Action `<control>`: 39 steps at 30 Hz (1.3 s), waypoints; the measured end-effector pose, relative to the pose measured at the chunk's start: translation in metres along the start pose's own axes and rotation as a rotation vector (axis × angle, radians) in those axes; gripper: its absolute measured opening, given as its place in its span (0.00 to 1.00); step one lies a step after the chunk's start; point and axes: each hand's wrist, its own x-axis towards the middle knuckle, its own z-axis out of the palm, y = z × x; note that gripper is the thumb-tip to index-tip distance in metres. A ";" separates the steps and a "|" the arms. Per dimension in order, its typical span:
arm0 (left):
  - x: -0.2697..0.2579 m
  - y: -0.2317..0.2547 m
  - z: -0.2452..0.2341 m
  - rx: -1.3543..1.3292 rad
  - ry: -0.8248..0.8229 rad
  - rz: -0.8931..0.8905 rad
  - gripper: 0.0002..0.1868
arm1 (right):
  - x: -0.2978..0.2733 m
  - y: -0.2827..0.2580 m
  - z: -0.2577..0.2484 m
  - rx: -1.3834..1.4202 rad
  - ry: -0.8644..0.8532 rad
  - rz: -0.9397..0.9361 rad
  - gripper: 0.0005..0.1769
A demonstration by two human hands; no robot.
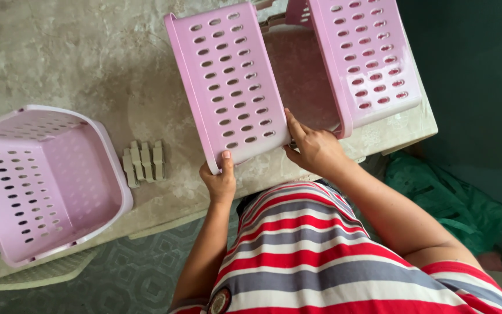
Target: The person assembles black plastic basket frames by snapping side panels into place, then removes small black fasteners. They then handle pink plastic baskets, connecting them with white clips and arranging them on the table.
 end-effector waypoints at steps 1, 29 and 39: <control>-0.002 0.000 0.000 -0.005 0.000 -0.013 0.22 | 0.000 -0.001 -0.002 0.018 -0.002 -0.008 0.50; -0.010 -0.051 -0.020 0.219 -0.264 -0.002 0.16 | -0.058 0.070 0.068 0.294 0.680 0.254 0.13; 0.027 0.070 0.004 -0.162 -0.183 -0.036 0.16 | 0.003 0.060 -0.070 0.171 0.700 0.138 0.16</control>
